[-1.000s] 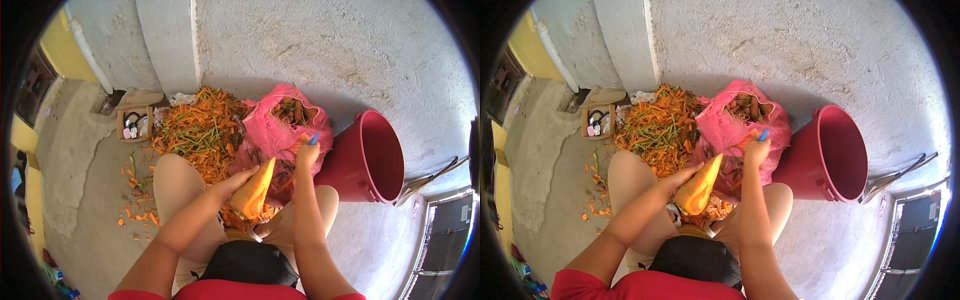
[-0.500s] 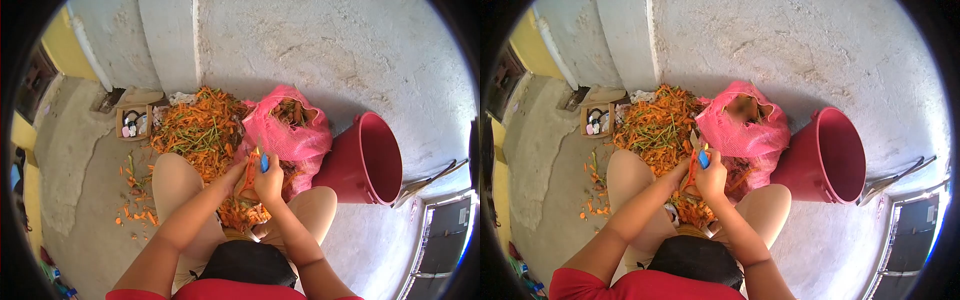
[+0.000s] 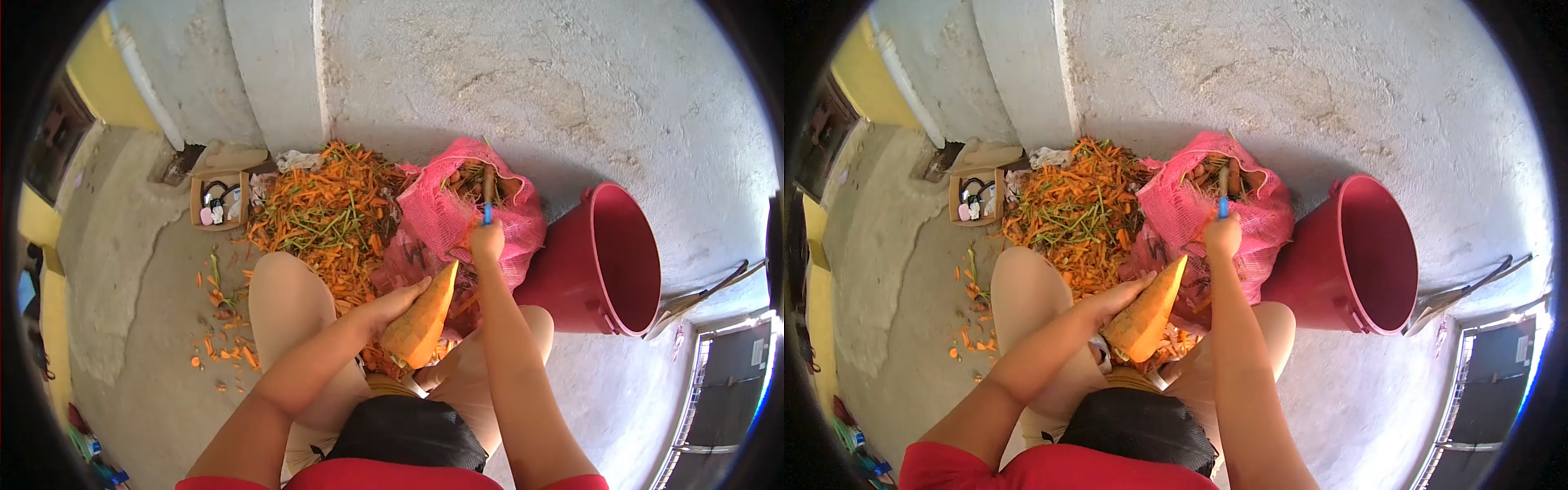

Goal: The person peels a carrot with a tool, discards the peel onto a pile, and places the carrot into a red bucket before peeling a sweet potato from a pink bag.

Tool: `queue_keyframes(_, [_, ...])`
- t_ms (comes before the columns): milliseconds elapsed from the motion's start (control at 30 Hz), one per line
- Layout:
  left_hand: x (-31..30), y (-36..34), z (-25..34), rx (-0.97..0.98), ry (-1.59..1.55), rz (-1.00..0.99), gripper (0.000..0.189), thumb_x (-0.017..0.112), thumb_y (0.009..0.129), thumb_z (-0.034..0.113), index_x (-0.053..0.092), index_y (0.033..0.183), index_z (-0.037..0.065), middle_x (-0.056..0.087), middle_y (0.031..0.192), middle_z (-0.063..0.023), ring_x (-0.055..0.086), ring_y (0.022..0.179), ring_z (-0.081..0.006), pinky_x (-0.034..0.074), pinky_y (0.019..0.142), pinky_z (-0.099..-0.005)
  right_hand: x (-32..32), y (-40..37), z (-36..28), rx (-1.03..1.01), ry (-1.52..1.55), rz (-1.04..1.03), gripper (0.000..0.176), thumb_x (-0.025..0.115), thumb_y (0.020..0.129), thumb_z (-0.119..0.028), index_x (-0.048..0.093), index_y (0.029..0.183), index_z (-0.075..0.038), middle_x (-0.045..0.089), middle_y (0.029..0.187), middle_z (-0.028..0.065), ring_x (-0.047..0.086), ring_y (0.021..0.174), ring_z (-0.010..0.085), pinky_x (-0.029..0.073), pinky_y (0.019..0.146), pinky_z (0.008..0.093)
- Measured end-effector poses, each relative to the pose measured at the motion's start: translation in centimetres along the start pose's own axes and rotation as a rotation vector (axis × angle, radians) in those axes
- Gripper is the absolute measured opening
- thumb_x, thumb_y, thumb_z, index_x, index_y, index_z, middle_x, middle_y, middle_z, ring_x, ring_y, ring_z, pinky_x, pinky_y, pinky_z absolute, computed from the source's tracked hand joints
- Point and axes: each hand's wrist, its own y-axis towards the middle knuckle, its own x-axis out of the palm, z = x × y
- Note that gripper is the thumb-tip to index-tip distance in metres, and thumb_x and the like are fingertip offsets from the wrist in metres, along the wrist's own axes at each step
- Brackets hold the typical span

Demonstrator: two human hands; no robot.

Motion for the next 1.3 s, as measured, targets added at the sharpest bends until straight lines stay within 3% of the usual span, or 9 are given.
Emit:
queue_keyframes(133, [-1.3, 0.5, 0.5, 0.022, -0.174, 0.05, 0.042, 0.039, 0.083, 0.044, 0.051, 0.098, 0.007, 0.058, 0.084, -0.0058, 0.057, 0.072, -0.0163, 0.047, 0.066, -0.0308, -0.2, 0.2, 0.9, 0.062, 0.035, 0.069, 0.028, 0.054, 0.074, -0.026, 0.048, 0.082, 0.001, 0.056, 0.071, 0.02, 0.055, 0.065, 0.0353, 0.042, 0.06, 0.0413])
queue_keyframes(267, [-1.3, -0.5, 2.2, 0.053, -0.246, 0.156, 0.037, 0.048, 0.081, 0.035, 0.049, 0.103, 0.005, 0.057, 0.091, -0.0091, 0.057, 0.078, -0.0199, 0.046, 0.072, -0.0324, -1.2, -1.8, -0.3, 0.046, 0.508, -0.019, 0.02, 0.056, 0.075, -0.019, 0.046, 0.074, -0.001, 0.049, 0.058, 0.0076, 0.045, 0.047, 0.0192, 0.037, 0.047, 0.0314])
queue_keyframes(367, [-2.3, 0.4, 2.1, 0.106, -0.281, -0.074, 0.039, 0.045, 0.081, 0.038, 0.049, 0.102, 0.005, 0.057, 0.092, -0.0097, 0.057, 0.082, -0.0226, 0.045, 0.077, -0.0374, -3.7, -5.9, -3.6, 0.189, 0.851, -0.137, 0.019, 0.057, 0.075, -0.015, 0.044, 0.068, -0.004, 0.042, 0.054, -0.0009, 0.037, 0.044, 0.0091, 0.031, 0.042, 0.0252])
queue_keyframes(433, [-1.5, -0.4, 2.4, 0.131, -0.281, -0.041, 0.038, 0.045, 0.079, 0.032, 0.049, 0.103, 0.003, 0.056, 0.095, -0.0114, 0.057, 0.082, -0.0236, 0.044, 0.078, -0.0382, -4.3, -7.5, -4.6, 0.28, 1.06, -0.184, 0.02, 0.057, 0.076, -0.015, 0.042, 0.066, -0.006, 0.039, 0.054, -0.0041, 0.035, 0.045, 0.0058, 0.029, 0.041, 0.023])
queue_keyframes(667, [-2.0, -1.2, 2.3, 0.165, -0.392, -0.198, 0.035, 0.046, 0.078, 0.024, 0.049, 0.101, -0.001, 0.057, 0.093, -0.0127, 0.058, 0.082, -0.0234, 0.047, 0.074, -0.0367, -3.9, -9.6, -1.6, 0.446, 1.22, -0.264, 0.017, 0.058, 0.076, -0.013, 0.043, 0.071, -0.007, 0.044, 0.063, -0.0026, 0.041, 0.053, 0.0059, 0.034, 0.048, 0.0222])
queue_keyframes(767, [-2.1, -0.8, 1.3, 0.195, -0.525, -0.2, 0.035, 0.044, 0.081, 0.026, 0.048, 0.106, 0.001, 0.056, 0.097, -0.0121, 0.057, 0.084, -0.0243, 0.046, 0.076, -0.0373, -4.9, -10.1, -2.0, 0.415, 1.384, -0.223, 0.007, 0.05, 0.078, -0.003, 0.047, 0.084, -0.001, 0.056, 0.076, 0.0065, 0.058, 0.067, 0.0178, 0.049, 0.058, 0.0295])
queue_keyframes(867, [-1.9, -0.5, 1.3, 0.284, -0.604, -0.194, 0.037, 0.047, 0.081, 0.03, 0.047, 0.106, 0.003, 0.056, 0.097, -0.0109, 0.056, 0.085, -0.0232, 0.046, 0.075, -0.0386, -6.8, -10.3, -3.5, 0.336, 1.493, -0.165, 0.009, 0.051, 0.079, -0.005, 0.046, 0.086, -0.003, 0.055, 0.078, 0.0051, 0.056, 0.064, 0.0154, 0.048, 0.058, 0.027])
queue_keyframes(1100, [1.1, -1.2, -0.9, 0.494, -0.67, -0.133, 0.039, 0.048, 0.08, 0.038, 0.047, 0.107, 0.01, 0.055, 0.097, -0.0065, 0.055, 0.085, -0.0209, 0.046, 0.075, -0.0359, -9.5, -13.1, -6.2, 0.142, 1.126, -0.089, 0.012, 0.056, 0.079, -0.012, 0.048, 0.082, -0.003, 0.045, 0.066, -0.003, 0.041, 0.056, 0.005, 0.035, 0.051, 0.0201])
queue_keyframes(1300, [0.3, -1.7, -2.4, 0.379, -0.563, -0.193, 0.044, 0.041, 0.081, 0.04, 0.046, 0.111, 0.008, 0.053, 0.104, -0.0097, 0.054, 0.09, -0.025, 0.044, 0.079, -0.0394, -10.7, -13.8, -5.7, 0.132, 0.988, -0.158, 0.015, 0.058, 0.078, -0.014, 0.049, 0.08, -0.002, 0.042, 0.061, -0.004, 0.036, 0.053, 0.0042, 0.033, 0.048, 0.0207])
